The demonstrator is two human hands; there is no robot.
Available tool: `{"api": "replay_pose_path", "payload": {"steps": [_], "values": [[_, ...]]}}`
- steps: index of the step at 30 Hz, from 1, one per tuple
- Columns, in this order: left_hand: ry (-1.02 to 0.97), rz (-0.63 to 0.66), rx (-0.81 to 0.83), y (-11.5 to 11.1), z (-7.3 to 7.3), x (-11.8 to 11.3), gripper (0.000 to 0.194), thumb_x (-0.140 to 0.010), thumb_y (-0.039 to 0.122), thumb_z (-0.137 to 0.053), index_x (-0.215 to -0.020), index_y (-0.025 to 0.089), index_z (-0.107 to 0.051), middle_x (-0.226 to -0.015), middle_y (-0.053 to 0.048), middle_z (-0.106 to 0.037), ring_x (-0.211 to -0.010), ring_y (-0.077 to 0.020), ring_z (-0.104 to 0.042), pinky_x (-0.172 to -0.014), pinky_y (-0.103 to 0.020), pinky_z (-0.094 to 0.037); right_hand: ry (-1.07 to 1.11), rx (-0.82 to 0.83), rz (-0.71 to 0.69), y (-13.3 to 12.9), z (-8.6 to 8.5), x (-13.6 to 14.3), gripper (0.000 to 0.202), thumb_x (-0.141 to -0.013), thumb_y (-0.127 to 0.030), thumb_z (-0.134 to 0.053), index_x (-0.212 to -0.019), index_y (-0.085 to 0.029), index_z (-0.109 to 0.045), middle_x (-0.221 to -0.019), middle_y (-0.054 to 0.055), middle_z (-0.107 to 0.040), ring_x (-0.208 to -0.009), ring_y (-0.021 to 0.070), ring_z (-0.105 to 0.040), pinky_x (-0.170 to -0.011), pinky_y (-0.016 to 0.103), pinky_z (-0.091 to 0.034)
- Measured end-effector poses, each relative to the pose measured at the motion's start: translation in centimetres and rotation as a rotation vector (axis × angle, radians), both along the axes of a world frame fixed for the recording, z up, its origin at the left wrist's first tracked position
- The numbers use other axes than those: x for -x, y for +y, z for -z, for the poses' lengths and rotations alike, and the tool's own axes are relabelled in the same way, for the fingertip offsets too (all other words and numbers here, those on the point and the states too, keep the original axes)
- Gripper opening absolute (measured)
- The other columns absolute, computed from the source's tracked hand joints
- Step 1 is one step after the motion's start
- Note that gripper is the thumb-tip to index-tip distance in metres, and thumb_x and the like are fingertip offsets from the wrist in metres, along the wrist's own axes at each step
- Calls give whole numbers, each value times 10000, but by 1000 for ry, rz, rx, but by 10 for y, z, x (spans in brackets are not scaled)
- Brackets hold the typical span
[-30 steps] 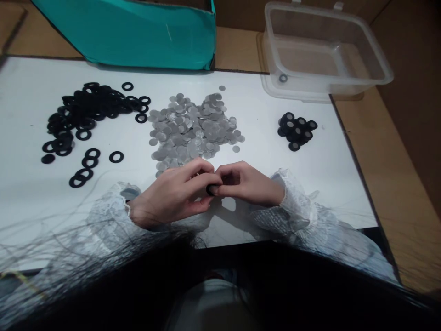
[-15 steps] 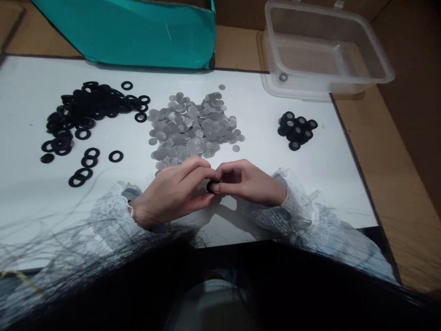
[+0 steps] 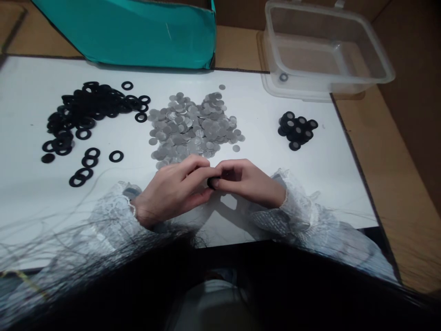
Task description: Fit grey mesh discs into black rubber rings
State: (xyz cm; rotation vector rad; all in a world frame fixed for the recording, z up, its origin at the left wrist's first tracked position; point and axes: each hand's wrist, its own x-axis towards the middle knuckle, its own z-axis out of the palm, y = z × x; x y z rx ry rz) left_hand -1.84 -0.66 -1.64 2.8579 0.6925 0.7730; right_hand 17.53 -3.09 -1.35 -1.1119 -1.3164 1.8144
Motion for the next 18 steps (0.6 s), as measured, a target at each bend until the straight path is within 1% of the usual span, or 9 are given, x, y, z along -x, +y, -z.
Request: {"api": "replay_pose_path", "payload": {"steps": [3,8,12,14,18], "values": [[12,-12,22,-1,-1,0,203,-898,219,-497,-1076,173,-583,-917,-69,-648,-710,-153,-639,-576,-247,-500,-5,4,24,-1,-1,2,93,-728,-183,-691,-690,-154,-611,-651,-39,-545,-623,87,-484,-613,253,-409],[19,-98,113,-4,-4,1,171,-862,265,-535,-1011,228,-612,-920,-53,-694,-722,-171,-659,-605,-286,-512,12,85,78,-2,-4,5,178,-662,-258,-781,-690,-155,-639,-660,-24,-604,-650,103,-552,-650,271,-462],[11,-153,106,-7,-6,1,132,-839,284,-561,-948,258,-631,-910,-45,-708,-751,-192,-673,-647,-319,-527,47,139,107,-2,-4,5,235,-604,-279,-830,-665,-155,-640,-629,-34,-613,-608,92,-554,-607,251,-467],[-11,-165,100,-7,-8,0,115,-836,280,-565,-933,257,-623,-903,-46,-704,-761,-194,-670,-662,-325,-533,67,138,105,-1,-4,4,226,-613,-275,-827,-671,-152,-647,-642,-27,-631,-614,93,-566,-610,249,-474],[-85,-214,171,-9,-10,-1,116,-844,277,-585,-957,254,-592,-904,-43,-676,-773,-178,-645,-661,-308,-531,98,66,94,0,-1,0,125,-702,-234,-765,-758,-158,-683,-748,-6,-691,-712,104,-626,-714,267,-519]]}}
